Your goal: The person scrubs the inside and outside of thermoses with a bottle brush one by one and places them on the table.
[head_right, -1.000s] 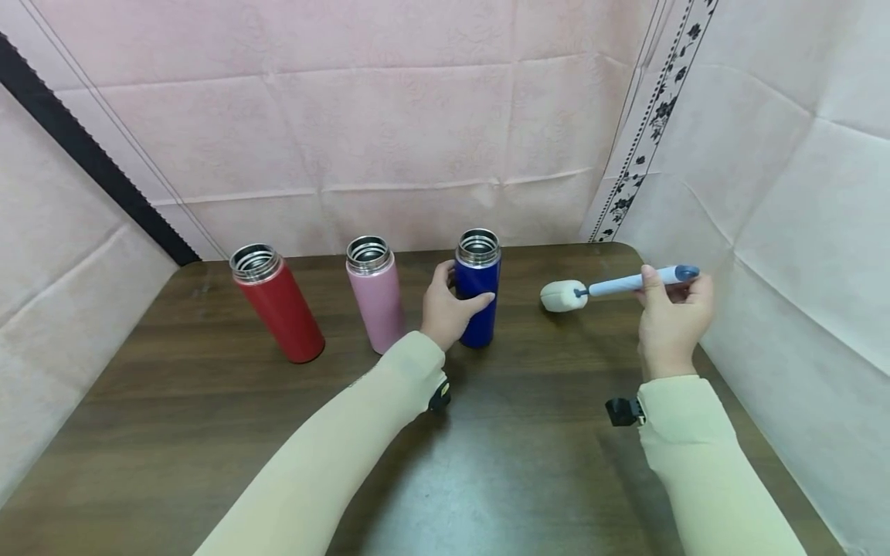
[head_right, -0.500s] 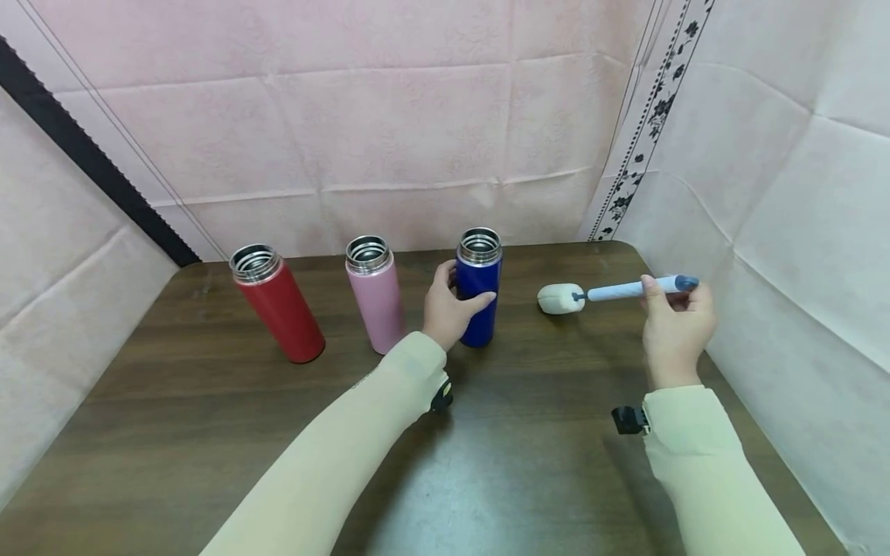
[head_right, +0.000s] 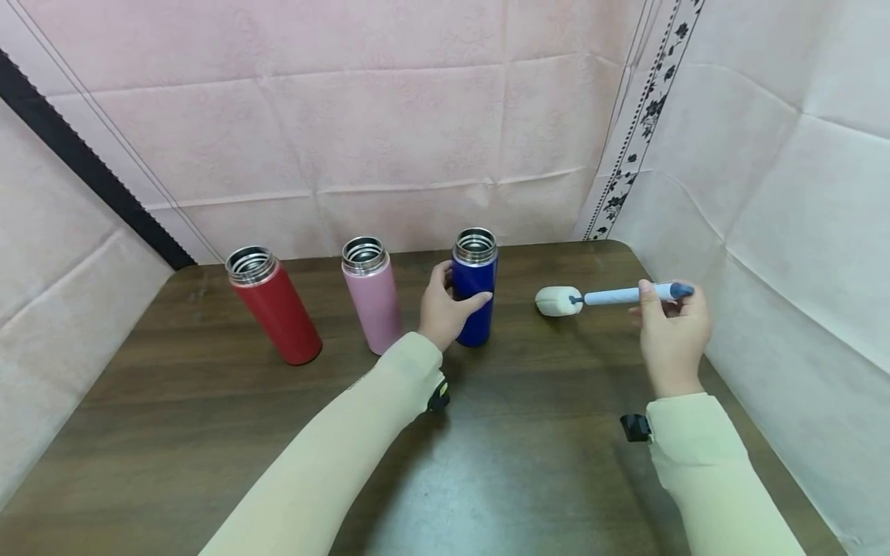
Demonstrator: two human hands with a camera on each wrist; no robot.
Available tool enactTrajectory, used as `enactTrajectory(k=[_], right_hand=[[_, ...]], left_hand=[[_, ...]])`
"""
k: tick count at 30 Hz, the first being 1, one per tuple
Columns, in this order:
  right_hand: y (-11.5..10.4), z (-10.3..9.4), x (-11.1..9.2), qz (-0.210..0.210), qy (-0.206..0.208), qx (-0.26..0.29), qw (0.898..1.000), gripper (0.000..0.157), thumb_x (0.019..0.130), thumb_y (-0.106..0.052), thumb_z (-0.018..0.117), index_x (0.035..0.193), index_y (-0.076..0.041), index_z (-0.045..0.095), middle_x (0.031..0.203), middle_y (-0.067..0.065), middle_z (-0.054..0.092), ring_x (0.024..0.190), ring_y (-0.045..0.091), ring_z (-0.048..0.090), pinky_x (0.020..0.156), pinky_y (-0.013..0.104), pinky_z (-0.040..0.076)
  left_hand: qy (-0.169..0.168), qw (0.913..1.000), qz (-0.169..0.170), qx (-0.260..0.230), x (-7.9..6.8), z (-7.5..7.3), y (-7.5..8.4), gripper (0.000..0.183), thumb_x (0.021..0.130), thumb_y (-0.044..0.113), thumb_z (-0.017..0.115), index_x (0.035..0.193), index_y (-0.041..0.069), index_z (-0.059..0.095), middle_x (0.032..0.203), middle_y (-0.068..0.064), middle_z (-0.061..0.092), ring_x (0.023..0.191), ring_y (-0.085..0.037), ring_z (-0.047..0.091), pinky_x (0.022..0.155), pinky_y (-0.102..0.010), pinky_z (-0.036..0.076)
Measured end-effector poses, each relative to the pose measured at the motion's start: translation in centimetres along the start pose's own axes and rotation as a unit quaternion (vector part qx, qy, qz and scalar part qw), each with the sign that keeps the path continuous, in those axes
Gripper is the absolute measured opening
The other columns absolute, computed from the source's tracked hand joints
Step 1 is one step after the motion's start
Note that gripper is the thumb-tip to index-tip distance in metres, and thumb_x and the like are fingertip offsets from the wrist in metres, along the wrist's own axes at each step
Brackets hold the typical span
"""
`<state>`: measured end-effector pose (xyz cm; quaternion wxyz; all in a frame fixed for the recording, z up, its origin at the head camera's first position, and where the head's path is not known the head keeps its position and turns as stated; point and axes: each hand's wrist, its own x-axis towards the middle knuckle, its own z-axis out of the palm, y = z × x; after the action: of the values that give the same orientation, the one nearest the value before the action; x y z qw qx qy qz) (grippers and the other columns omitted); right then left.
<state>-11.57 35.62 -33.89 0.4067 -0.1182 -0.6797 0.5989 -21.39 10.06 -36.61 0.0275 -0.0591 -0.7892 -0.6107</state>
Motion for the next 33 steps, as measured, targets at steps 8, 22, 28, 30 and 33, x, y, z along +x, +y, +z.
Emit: enactTrajectory(k=[8,22,28,30,33], right_hand=[[-0.6,-0.4,-0.6,0.041,-0.053,0.100,0.993,0.016,0.087,-0.001,0.066,0.100,-0.005,0.057,0.087,0.004,0.065,0.062,0.007,0.069,0.055,0.018,0.054],[-0.8,-1.9,-1.5,0.104,-0.138,0.185,0.967,0.027,0.082,0.004,0.070,0.109,0.005,0.065,0.099,0.005,0.070,0.076,0.013,0.071,0.064,0.022,0.056],[-0.5,-2.7,-1.8,0.112,-0.193,0.238,0.945,0.027,0.085,0.009,0.063,0.112,0.004,0.065,0.101,0.006,0.071,0.081,0.016,0.072,0.068,0.026,0.056],[-0.4,-2.9,-1.8,0.115,-0.215,0.267,0.932,0.028,0.087,0.011,0.059,0.113,0.004,0.065,0.105,0.007,0.071,0.084,0.018,0.072,0.070,0.027,0.056],[-0.3,-3.3,-1.9,0.118,-0.248,0.313,0.909,0.028,0.092,0.011,0.051,0.118,0.005,0.062,0.111,0.010,0.069,0.092,0.021,0.071,0.075,0.029,0.056]], left_hand=[[-0.002,1.0000,0.000,0.003,-0.1,-0.2,0.0,0.072,0.080,0.027,0.079,0.141,0.018,0.041,0.141,-0.008,0.051,0.127,-0.024,0.050,0.104,-0.048,0.040],[-0.003,1.0000,-0.003,0.005,-0.1,-0.1,-0.2,0.072,0.080,0.028,0.079,0.140,0.019,0.041,0.141,-0.007,0.051,0.127,-0.025,0.051,0.104,-0.049,0.040],[-0.006,1.0000,-0.005,0.003,-0.1,-0.2,-0.1,0.072,0.080,0.029,0.079,0.140,0.019,0.041,0.142,-0.007,0.050,0.128,-0.025,0.050,0.105,-0.049,0.039],[-0.008,1.0000,-0.004,0.002,-0.1,-0.2,0.0,0.072,0.080,0.028,0.079,0.141,0.019,0.040,0.142,-0.007,0.050,0.128,-0.025,0.050,0.105,-0.049,0.039],[-0.011,0.9999,-0.004,0.001,0.0,-0.2,0.0,0.072,0.081,0.028,0.078,0.141,0.019,0.040,0.142,-0.008,0.050,0.129,-0.025,0.049,0.105,-0.049,0.039]])
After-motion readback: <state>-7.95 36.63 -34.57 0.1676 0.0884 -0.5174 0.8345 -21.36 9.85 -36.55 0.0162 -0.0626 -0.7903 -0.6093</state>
